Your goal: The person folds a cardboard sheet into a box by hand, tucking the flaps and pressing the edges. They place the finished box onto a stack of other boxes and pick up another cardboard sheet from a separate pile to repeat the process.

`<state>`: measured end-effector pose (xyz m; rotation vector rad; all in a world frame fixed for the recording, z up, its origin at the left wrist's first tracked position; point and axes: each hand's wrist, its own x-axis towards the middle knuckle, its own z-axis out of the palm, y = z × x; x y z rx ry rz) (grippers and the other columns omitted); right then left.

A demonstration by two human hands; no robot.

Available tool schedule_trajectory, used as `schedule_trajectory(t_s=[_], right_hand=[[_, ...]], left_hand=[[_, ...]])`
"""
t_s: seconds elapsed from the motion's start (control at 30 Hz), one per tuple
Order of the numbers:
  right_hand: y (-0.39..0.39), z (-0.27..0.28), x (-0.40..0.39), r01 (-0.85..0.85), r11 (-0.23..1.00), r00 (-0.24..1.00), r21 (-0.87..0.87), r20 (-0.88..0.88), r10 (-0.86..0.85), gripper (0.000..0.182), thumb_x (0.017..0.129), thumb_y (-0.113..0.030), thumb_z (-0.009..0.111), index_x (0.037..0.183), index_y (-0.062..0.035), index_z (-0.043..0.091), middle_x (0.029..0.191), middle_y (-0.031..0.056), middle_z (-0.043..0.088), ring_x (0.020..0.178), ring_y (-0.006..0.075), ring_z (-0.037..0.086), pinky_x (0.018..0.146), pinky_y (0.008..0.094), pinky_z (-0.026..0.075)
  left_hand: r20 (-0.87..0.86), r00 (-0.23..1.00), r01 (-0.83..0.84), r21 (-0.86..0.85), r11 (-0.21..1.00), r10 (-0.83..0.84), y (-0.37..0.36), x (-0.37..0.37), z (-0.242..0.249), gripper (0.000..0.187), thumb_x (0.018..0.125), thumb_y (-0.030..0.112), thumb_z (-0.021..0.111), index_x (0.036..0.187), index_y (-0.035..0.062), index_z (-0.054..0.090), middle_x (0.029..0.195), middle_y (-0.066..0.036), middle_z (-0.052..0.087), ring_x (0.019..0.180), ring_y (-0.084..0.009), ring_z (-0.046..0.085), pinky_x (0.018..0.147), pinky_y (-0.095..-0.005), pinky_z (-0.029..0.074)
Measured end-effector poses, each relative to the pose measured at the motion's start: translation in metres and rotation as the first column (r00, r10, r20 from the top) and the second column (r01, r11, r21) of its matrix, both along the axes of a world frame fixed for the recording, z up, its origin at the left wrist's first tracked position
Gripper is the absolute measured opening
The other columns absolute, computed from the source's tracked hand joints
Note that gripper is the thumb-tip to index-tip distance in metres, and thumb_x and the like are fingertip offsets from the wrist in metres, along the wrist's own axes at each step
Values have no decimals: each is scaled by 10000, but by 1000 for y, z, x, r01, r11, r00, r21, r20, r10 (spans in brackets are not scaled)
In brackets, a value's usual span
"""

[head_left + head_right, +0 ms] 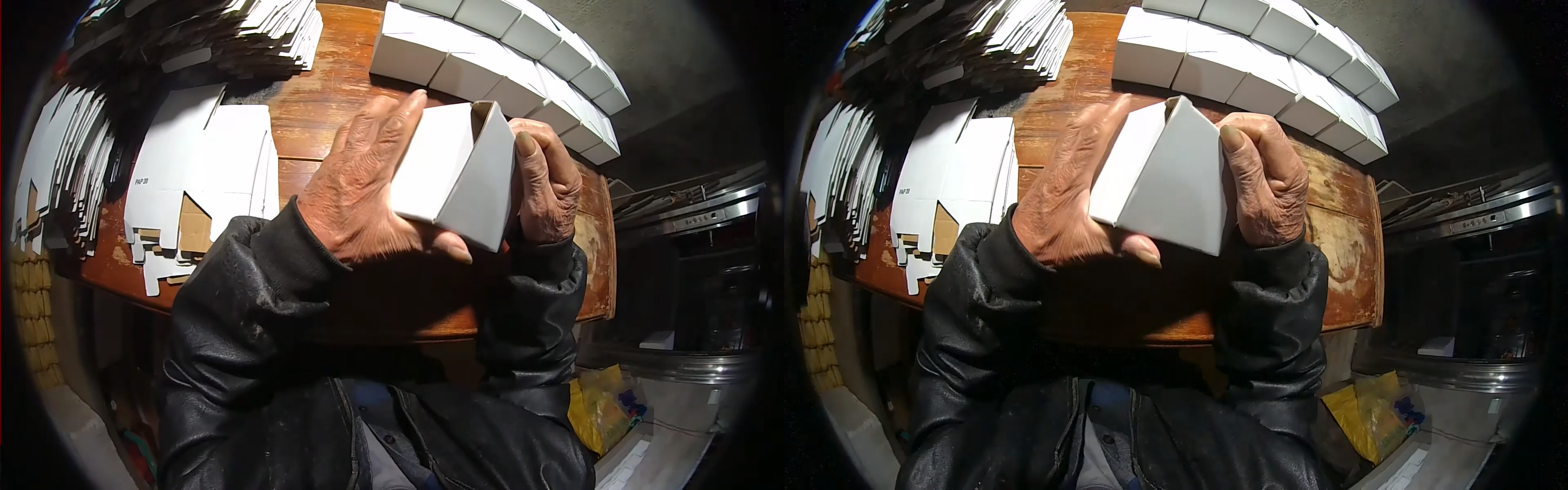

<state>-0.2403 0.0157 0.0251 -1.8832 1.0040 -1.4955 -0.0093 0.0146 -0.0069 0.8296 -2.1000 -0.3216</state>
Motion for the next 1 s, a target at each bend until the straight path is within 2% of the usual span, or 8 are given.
schedule_trajectory(t_s=[0.23, 0.33, 0.53, 0.63, 0.73, 0.87, 0.9, 1.0], right_hand=[[3, -3, 6, 24, 982, 969, 188, 239, -69, 147, 1002, -134, 585, 1034, -5, 648, 961, 39, 679, 862, 83, 621, 788, 221, 502], [2, -4, 7, 33, 978, 962, 206, 257, -87, 148, 999, -146, 592, 1037, -8, 633, 957, 52, 690, 850, 89, 639, 781, 225, 520], [3, -3, 9, -58, 977, 958, 203, 286, -2, 168, 990, -159, 604, 1074, -13, 603, 1013, 77, 689, 915, 112, 647, 803, 248, 528], [4, -1, 3, -165, 974, 951, 158, 289, 114, 164, 981, -133, 610, 1093, -13, 604, 1096, 98, 677, 981, 136, 638, 845, 274, 524], [9, 6, 4, -279, 953, 929, 115, 284, 238, 175, 970, -102, 618, 1117, -8, 608, 1178, 119, 655, 1042, 165, 619, 903, 305, 509], [9, 6, 8, -231, 965, 968, 128, 134, 214, 229, 947, 20, 551, 1169, 0, 602, 1145, 108, 652, 1073, 163, 610, 960, 311, 489], [8, 3, 10, -159, 974, 987, 159, 56, 152, 238, 940, 37, 533, 1164, 2, 606, 1123, 100, 655, 1064, 155, 611, 950, 300, 489], [2, -19, 15, 25, 980, 995, 199, -102, -5, 282, 901, 68, 473, 1138, 19, 619, 998, 63, 656, 941, 131, 626, 855, 274, 500]], left_hand=[[-61, 985, -134, 311, 941, 160, 3, -3, 3, 1300, 600, 667, 841, 1472, -80, 231, 1383, -323, 351, 1328, -442, 374, 1112, -491, 358], [-99, 967, -194, 305, 932, 234, 1, -6, -1, 1288, 590, 650, 858, 1470, -69, 254, 1407, -315, 329, 1352, -424, 351, 1120, -484, 354], [-319, 934, -37, 358, 933, 160, -2, -1, 4, 1282, 556, 631, 884, 1470, -47, 292, 1438, -279, 318, 1378, -414, 322, 1124, -492, 347], [-368, 917, -102, 163, 981, 156, -3, 1, 0, 1285, 530, 592, 908, 1479, -21, 297, 1456, -252, 328, 1381, -404, 326, 1127, -484, 342], [-248, 963, -189, -365, 911, 100, -16, 21, 8, 1391, 509, 821, 758, 1516, 20, 232, 1499, -237, 293, 1397, -400, 339, 1136, -537, 338], [-390, 918, -170, -232, 958, 68, -20, 22, 1, 1259, 642, 757, 742, 1517, 15, 223, 1499, -228, 311, 1395, -379, 343, 1164, -506, 299], [-421, 906, -149, -216, 965, 46, -22, 22, 0, 1097, 738, 523, 818, 1502, 0, 230, 1487, -222, 323, 1394, -376, 347, 1165, -476, 307], [-640, 759, -134, 27, 991, 120, -17, 5, -2, 979, 759, 227, 854, 1486, -5, 240, 1467, -234, 335, 1405, -361, 338, 1161, -459, 320]])
